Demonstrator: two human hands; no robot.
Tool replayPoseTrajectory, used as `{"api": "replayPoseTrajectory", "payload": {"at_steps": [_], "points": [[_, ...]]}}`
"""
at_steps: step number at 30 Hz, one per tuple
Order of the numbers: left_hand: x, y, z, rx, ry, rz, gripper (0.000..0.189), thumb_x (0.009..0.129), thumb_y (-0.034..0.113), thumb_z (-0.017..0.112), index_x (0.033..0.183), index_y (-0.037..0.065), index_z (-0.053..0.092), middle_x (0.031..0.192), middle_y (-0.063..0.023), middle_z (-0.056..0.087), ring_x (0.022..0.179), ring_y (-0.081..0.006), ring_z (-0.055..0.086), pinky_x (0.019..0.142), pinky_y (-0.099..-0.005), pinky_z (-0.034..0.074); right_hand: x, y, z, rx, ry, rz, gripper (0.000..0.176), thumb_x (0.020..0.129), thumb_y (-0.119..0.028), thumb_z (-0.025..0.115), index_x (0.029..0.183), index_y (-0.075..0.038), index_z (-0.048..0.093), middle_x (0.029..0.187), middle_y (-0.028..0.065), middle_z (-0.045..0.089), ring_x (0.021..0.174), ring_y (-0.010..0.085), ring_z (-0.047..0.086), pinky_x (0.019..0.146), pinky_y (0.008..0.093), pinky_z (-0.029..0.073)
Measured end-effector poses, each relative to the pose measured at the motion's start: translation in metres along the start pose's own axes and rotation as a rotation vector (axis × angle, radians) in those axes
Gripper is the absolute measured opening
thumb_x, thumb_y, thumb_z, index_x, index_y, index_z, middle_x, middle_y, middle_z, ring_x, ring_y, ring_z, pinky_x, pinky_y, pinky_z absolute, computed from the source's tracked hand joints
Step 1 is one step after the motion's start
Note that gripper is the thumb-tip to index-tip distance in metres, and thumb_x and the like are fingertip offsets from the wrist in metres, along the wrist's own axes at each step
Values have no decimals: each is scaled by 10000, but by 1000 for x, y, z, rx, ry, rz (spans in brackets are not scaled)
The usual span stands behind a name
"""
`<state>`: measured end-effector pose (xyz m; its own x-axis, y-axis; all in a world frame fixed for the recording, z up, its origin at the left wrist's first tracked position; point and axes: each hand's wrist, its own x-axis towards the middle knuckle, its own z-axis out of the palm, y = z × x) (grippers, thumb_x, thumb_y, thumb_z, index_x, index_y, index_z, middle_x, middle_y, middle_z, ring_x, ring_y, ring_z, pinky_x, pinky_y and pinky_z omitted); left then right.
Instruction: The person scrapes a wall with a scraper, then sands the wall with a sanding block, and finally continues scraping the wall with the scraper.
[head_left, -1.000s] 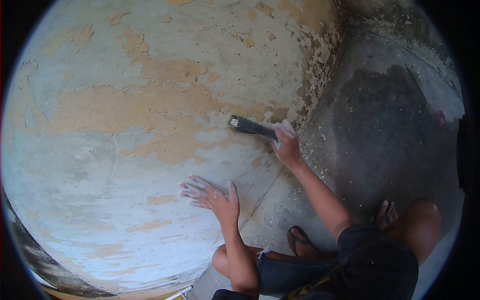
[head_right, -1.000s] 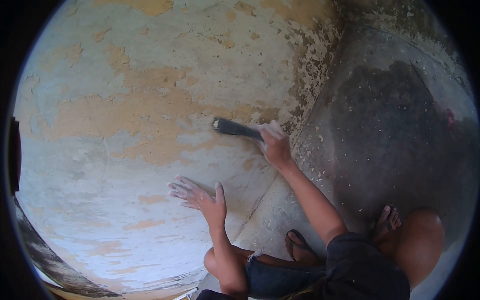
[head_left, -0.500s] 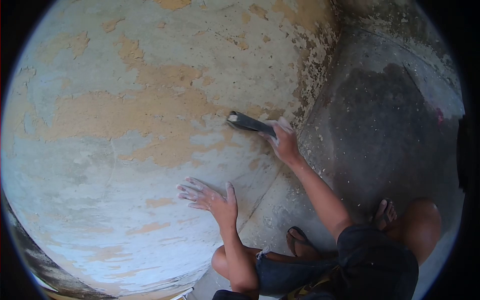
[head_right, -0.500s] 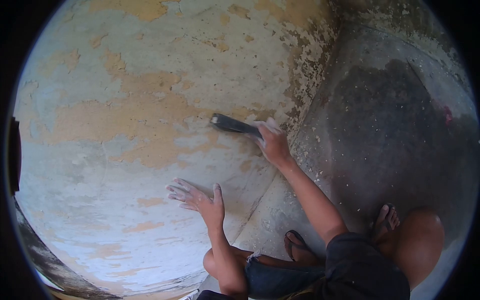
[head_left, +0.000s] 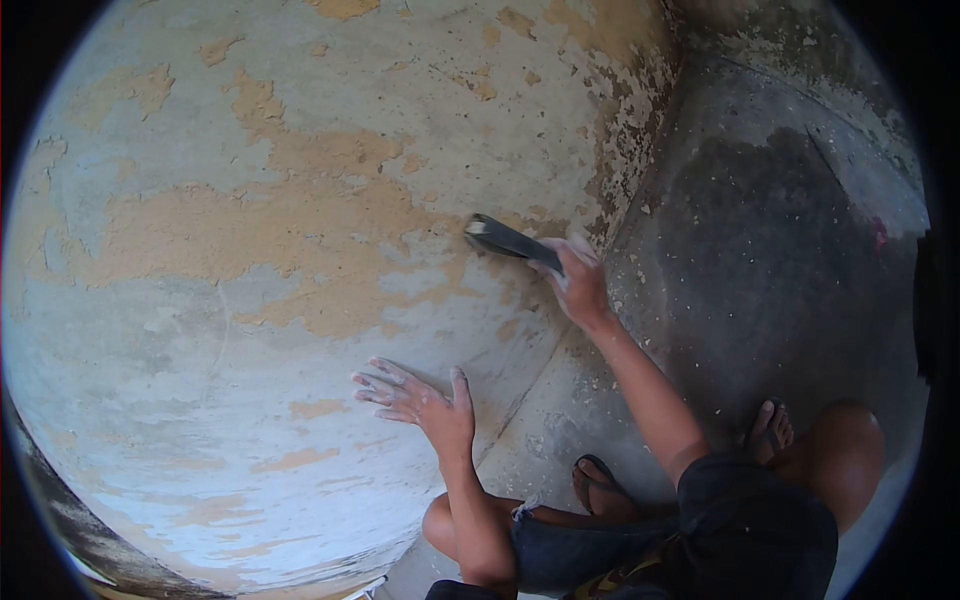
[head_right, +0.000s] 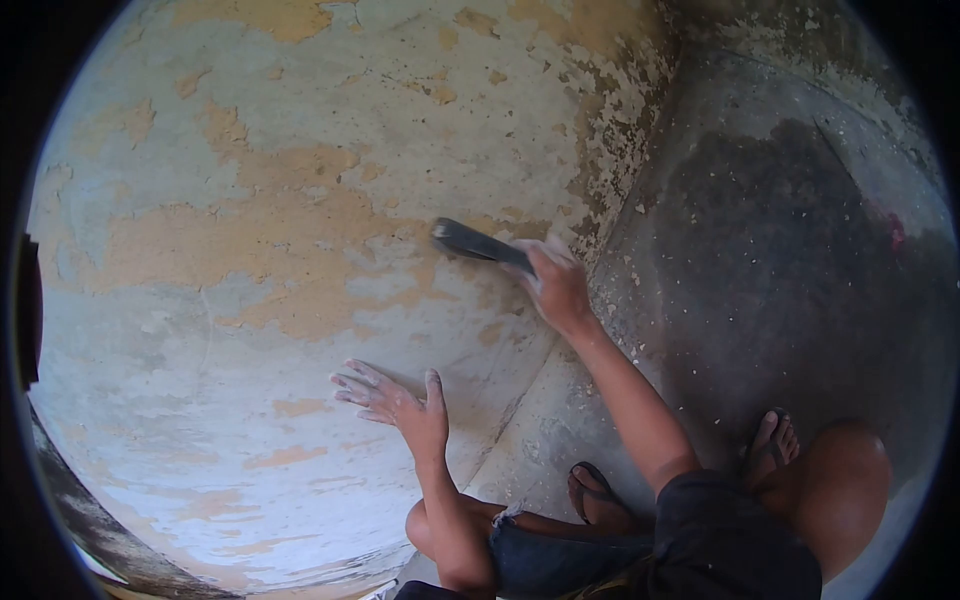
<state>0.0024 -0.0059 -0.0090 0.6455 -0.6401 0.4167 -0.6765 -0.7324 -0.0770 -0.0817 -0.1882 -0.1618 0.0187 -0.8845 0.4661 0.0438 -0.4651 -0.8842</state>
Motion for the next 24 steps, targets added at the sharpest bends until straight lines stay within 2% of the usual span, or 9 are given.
{"api": "replayPoseTrajectory", "payload": {"at_steps": [2, 6, 10, 12, 15, 17, 19, 21, 24], "points": [[-2, 1, -2, 4, -9, 12, 1120, 770, 371, 701, 1553, 60, -37, 1568, -289, -175, 1421, -520, -182, 1089, -694, -24, -28, 33, -6, -26, -10, 36, 272, 815, -186, 744, 1046, -77, 647, 903, 101, 676, 847, 327, 620, 725, 395, 487], [-1, -1, -1, 5, 1, 5, 1120, 770, 375, 699, 1553, 60, -38, 1569, -289, -172, 1421, -520, -183, 1088, -693, -28, -40, 41, -7, -110, -14, 60, 269, 812, -194, 744, 1041, -91, 649, 911, 75, 676, 845, 312, 615, 713, 389, 485], [0, 0, 3, 4, 17, 12, 1122, 771, 388, 699, 1552, 58, -36, 1569, -289, -170, 1421, -520, -183, 1085, -697, -30, 9, -7, 3, -31, -20, -25, 264, 812, -201, 743, 1038, -101, 651, 909, 69, 677, 837, 301, 609, 711, 384, 484], [-1, -4, 3, 13, 9, 5, 1124, 772, 393, 700, 1552, 55, -35, 1569, -289, -171, 1420, -522, -184, 1083, -700, -31, 22, -28, -3, 15, -85, -79, 276, 783, -110, 750, 1033, -51, 651, 921, 101, 670, 870, 343, 610, 741, 405, 480], [-2, -3, 7, 11, 19, 3, 1132, 768, 399, 703, 1550, 48, -37, 1569, -291, -169, 1419, -524, -186, 1081, -698, -43, -9, 1, 1, -27, -20, -3, 263, 815, -193, 739, 1040, -92, 649, 918, 85, 677, 846, 318, 612, 716, 391, 488], [0, -5, 5, 1, 38, 54, 1136, 769, 405, 702, 1548, 43, -41, 1567, -292, -172, 1418, -525, -186, 1081, -692, -59, -53, 40, 12, -19, 9, 158, 251, 820, -165, 735, 1041, -80, 653, 941, 112, 681, 876, 350, 624, 741, 413, 494], [-4, -8, 5, 6, 63, 28, 1139, 760, 381, 716, 1552, 60, -36, 1575, -273, -172, 1426, -509, -181, 1078, -703, -32, -77, 59, 6, -50, -46, 164, 242, 817, -138, 735, 1035, -68, 658, 966, 138, 682, 898, 374, 629, 762, 434, 494], [5, -3, 6, -10, 55, 23, 1143, 750, 357, 729, 1557, 78, -31, 1583, -254, -171, 1435, -493, -175, 1076, -713, -5, -60, 52, 19, -35, 8, 132, 248, 809, -135, 738, 1032, -65, 655, 974, 134, 682, 900, 368, 628, 761, 429, 493], [-2, 2, 3, -5, -1, 5, 1123, 779, 402, 692, 1547, 42, -43, 1562, -304, -171, 1419, -522, -186, 1080, -693, -65, -21, 5, 15, 25, -3, 11, 265, 793, -122, 740, 1033, -60, 645, 970, 116, 677, 912, 356, 619, 762, 414, 489]]}}
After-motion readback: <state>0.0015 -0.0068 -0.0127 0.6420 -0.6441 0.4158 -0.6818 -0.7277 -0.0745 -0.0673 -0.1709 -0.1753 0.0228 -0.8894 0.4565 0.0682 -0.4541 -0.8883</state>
